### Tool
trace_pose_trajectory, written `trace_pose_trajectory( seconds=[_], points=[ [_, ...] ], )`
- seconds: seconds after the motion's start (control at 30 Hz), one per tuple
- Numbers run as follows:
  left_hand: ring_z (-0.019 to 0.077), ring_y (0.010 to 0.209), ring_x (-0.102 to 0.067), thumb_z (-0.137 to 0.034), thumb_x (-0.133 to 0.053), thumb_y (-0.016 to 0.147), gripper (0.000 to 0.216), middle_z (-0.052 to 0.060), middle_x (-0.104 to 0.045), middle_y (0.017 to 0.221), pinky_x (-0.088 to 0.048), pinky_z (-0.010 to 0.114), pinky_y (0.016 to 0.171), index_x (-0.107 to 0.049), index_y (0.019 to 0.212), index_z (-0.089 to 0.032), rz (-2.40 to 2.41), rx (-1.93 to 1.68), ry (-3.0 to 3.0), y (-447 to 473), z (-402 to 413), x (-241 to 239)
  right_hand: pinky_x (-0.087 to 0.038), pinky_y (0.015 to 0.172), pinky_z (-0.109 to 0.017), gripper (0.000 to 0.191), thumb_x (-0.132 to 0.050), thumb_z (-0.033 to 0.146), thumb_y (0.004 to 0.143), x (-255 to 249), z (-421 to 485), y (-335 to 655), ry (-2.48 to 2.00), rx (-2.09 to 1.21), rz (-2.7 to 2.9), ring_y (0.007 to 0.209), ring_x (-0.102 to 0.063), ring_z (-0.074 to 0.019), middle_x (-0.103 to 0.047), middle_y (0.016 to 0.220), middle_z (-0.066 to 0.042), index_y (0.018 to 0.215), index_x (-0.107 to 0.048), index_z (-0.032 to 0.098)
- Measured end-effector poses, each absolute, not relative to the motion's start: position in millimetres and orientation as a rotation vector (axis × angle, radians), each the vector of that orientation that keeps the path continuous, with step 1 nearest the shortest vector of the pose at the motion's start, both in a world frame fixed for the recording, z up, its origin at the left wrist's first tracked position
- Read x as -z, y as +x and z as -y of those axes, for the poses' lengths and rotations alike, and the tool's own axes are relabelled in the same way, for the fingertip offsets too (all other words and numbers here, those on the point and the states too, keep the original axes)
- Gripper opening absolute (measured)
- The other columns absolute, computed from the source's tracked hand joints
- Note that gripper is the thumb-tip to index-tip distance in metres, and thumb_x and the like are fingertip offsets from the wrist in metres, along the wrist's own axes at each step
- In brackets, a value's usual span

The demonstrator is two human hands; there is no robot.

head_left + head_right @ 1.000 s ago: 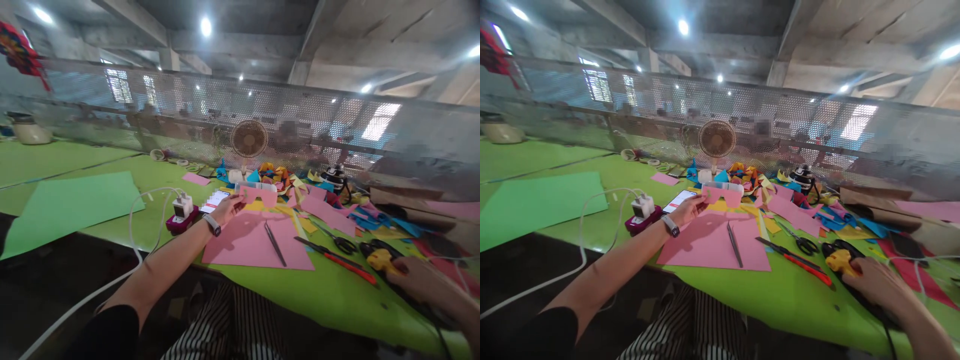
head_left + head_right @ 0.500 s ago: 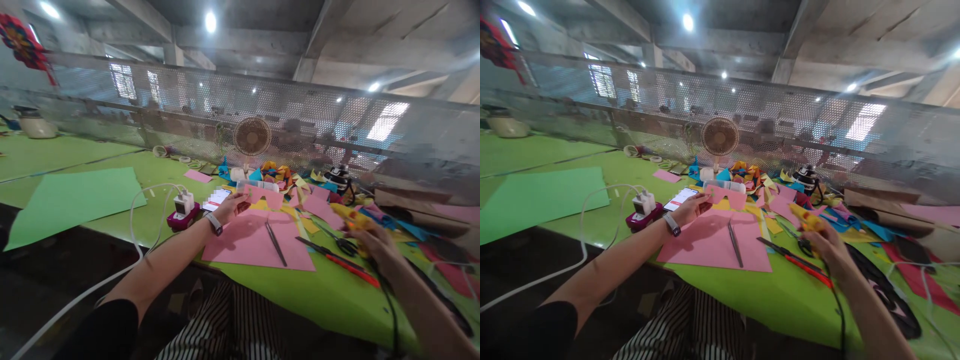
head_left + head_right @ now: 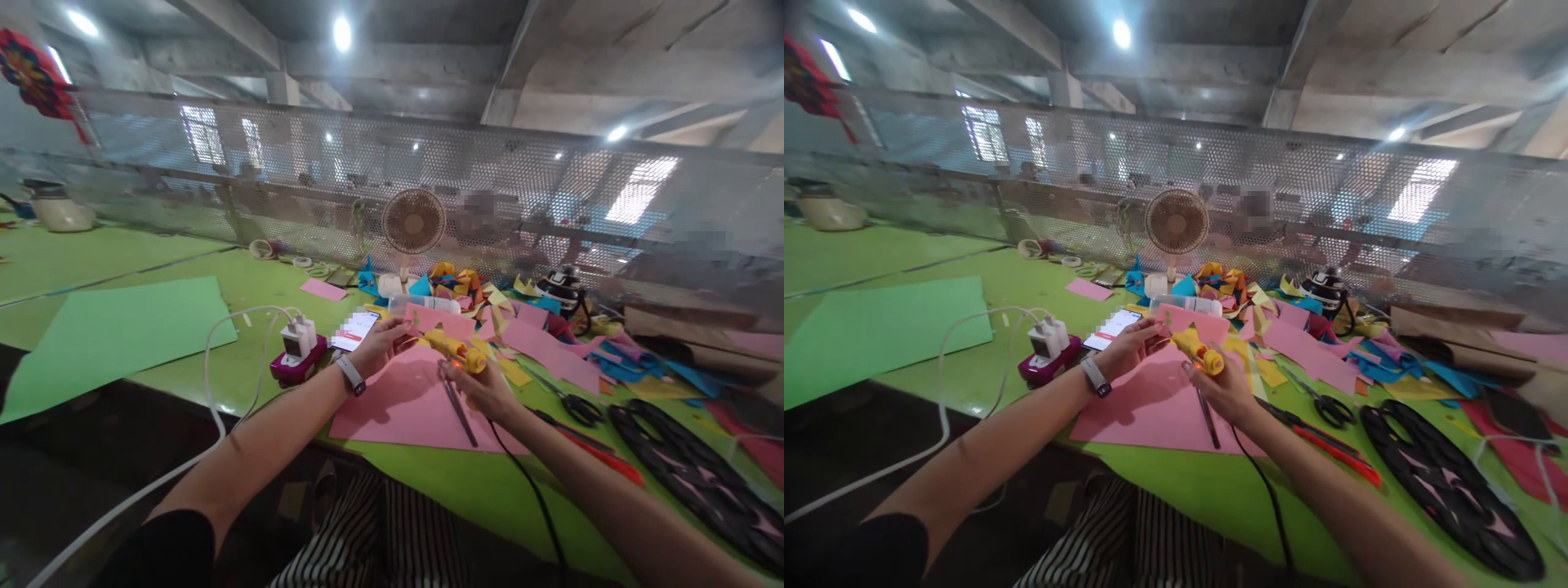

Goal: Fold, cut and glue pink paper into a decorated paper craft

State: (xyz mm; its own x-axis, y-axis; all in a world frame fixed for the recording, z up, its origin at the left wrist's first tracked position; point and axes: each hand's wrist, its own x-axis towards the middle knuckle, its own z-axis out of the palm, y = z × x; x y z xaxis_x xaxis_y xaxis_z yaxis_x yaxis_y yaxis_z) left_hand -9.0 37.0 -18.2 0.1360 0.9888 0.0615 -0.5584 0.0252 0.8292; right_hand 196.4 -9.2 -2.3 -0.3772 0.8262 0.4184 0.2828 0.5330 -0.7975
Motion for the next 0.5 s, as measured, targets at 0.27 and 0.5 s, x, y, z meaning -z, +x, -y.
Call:
trace_pose_trajectory(
  seconds=[0.27, 0.5],
  points=[
    [0.0123, 0.076, -0.065, -0.012, -0.067, 0.074, 0.01, 0.003, -0.069, 0.08, -0.049, 0.029, 0.081, -0.063, 0.084, -0.015, -0.61, -1.31, 0.902, -4.7, -31.2, 15.2, -0.038, 0.047, -0.021, 0.024, -0.054, 0.037, 0.08, 2.9, 11.2, 198.1, -0.961, -0.682, 1.927, 0.053, -0.048, -0.0121, -0.053, 0.059, -0.001, 0.068, -0.055, 0.016],
    [0.0134, 0.079, -0.065, -0.014, -0.067, 0.075, 0.011, 0.005, -0.07, 0.083, -0.049, 0.028, 0.08, -0.063, 0.086, -0.013, -0.586, -1.301, 0.931, -5.7, -32.6, 16.6, -0.036, 0.04, -0.021, 0.03, -0.056, 0.041, 0.077, 8.4, 6.8, 198.0, -1.033, -0.698, 1.921, 0.043, -0.047, -0.0118, -0.05, 0.046, 0.0, 0.06, -0.055, 0.016]
  ],
)
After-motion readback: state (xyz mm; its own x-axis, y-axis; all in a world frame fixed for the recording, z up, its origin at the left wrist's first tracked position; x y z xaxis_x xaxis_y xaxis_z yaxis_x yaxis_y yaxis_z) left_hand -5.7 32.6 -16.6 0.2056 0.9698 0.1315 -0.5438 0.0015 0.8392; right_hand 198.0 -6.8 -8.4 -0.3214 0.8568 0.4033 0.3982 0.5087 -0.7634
